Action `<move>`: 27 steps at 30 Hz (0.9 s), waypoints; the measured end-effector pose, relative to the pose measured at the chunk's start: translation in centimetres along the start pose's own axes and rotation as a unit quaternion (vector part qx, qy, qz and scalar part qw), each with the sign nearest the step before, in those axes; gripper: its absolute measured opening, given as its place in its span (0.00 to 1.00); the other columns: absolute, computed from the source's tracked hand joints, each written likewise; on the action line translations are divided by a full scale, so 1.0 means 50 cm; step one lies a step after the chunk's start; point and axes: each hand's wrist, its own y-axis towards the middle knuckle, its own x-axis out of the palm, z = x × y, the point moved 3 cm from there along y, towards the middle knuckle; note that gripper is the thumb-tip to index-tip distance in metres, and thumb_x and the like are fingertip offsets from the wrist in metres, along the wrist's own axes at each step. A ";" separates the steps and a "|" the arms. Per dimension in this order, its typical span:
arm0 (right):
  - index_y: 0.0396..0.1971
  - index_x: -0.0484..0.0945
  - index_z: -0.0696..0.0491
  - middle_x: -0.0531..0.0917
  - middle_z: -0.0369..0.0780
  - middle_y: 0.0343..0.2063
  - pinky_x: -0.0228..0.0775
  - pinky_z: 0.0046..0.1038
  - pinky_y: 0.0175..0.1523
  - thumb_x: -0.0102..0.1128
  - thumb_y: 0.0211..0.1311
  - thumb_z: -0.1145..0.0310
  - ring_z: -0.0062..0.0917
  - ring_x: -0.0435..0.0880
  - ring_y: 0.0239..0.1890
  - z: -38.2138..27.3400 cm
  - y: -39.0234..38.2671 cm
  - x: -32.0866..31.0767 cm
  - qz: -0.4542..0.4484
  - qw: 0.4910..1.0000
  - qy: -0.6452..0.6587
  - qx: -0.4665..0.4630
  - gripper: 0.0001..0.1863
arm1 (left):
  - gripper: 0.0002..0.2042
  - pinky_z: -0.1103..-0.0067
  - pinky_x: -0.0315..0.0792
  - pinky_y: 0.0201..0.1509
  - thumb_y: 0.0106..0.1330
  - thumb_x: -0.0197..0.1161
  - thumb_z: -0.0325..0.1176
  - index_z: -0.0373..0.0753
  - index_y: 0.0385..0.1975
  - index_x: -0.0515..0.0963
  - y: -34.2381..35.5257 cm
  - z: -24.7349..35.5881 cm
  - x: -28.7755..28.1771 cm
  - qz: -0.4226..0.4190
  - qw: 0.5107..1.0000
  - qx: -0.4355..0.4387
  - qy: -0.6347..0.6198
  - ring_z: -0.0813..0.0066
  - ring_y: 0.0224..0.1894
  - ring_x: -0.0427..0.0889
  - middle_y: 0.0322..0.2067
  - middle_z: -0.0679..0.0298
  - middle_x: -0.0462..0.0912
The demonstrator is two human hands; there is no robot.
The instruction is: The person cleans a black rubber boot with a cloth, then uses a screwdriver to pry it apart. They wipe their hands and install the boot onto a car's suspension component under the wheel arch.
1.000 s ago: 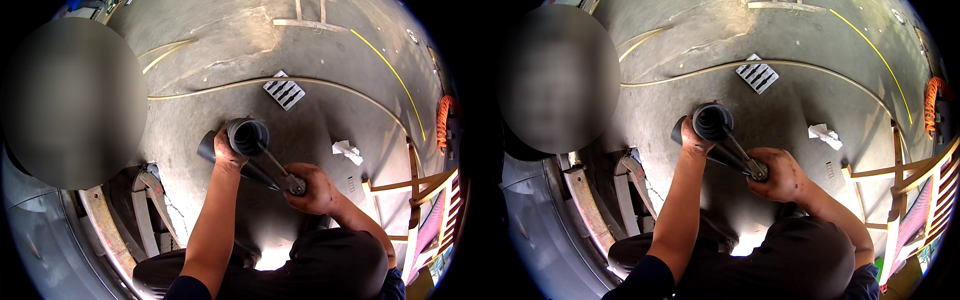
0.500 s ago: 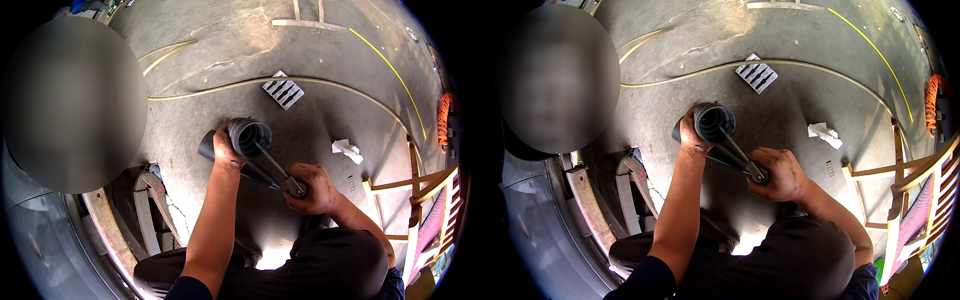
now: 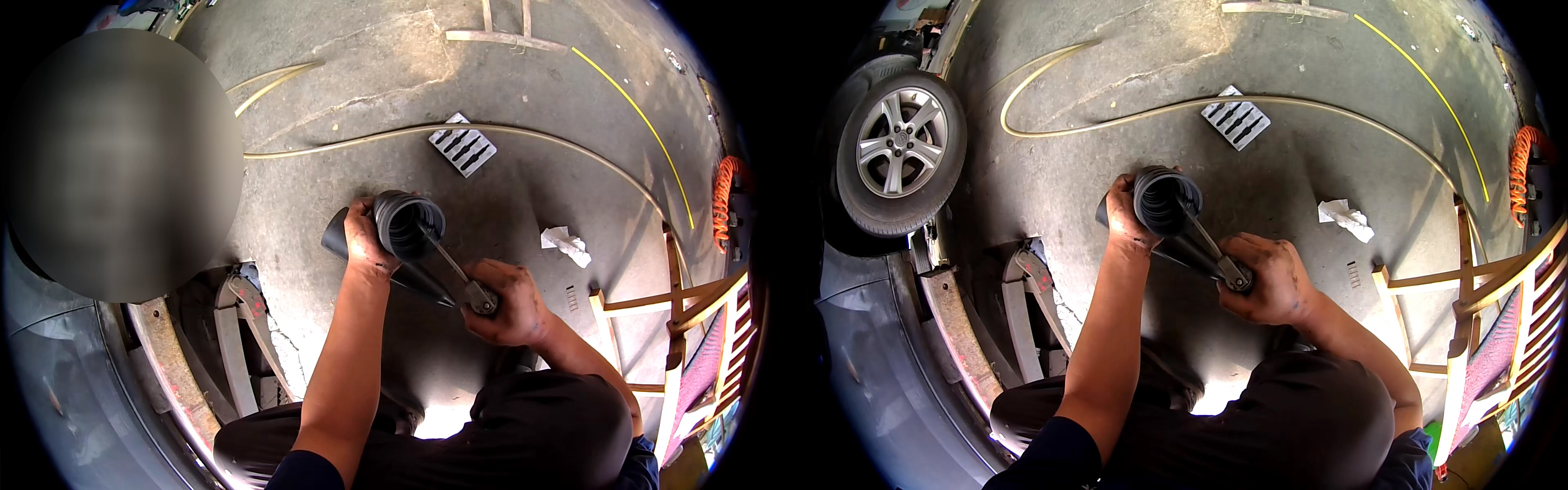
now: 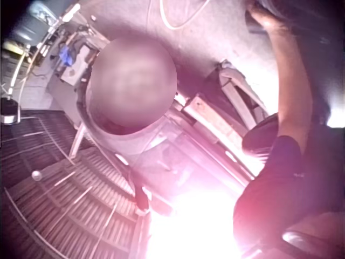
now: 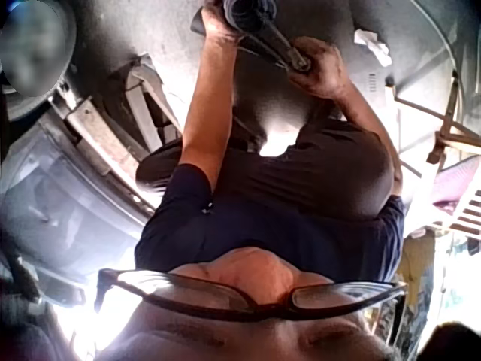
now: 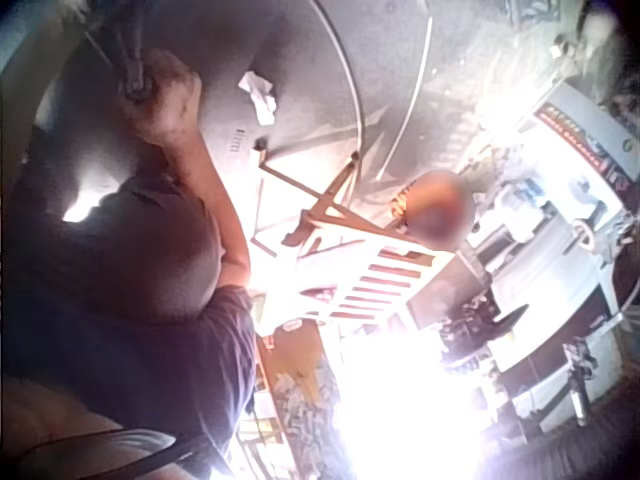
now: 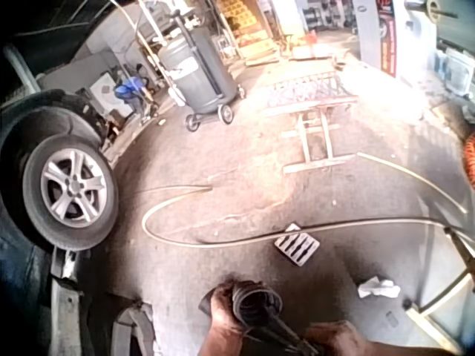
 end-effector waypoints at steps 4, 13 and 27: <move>0.46 0.82 0.59 0.83 0.48 0.34 0.78 0.40 0.41 0.74 0.45 0.73 0.49 0.85 0.35 0.010 -0.006 -0.004 -0.030 0.999 -0.024 0.011 0.24 | 0.24 0.56 0.82 0.66 0.79 0.45 0.43 0.29 0.52 0.82 0.003 -0.001 -0.006 -0.002 0.999 0.005 0.032 0.49 0.52 0.89 0.48 0.46 0.90; 0.47 0.83 0.58 0.84 0.47 0.35 0.79 0.40 0.42 0.74 0.46 0.72 0.47 0.86 0.36 0.008 0.005 -0.020 -0.008 0.999 -0.037 0.011 0.24 | 0.25 0.60 0.84 0.62 0.84 0.50 0.54 0.36 0.50 0.85 0.006 0.004 -0.007 -0.029 0.996 0.004 0.085 0.57 0.50 0.91 0.45 0.55 0.92; 0.44 0.81 0.58 0.84 0.46 0.36 0.79 0.38 0.40 0.73 0.44 0.73 0.46 0.86 0.35 -0.007 0.026 -0.021 0.031 0.999 -0.017 -0.039 0.23 | 0.26 0.60 0.80 0.63 0.86 0.44 0.53 0.39 0.60 0.81 -0.017 0.000 0.034 0.025 0.983 0.022 0.181 0.61 0.54 0.88 0.52 0.59 0.91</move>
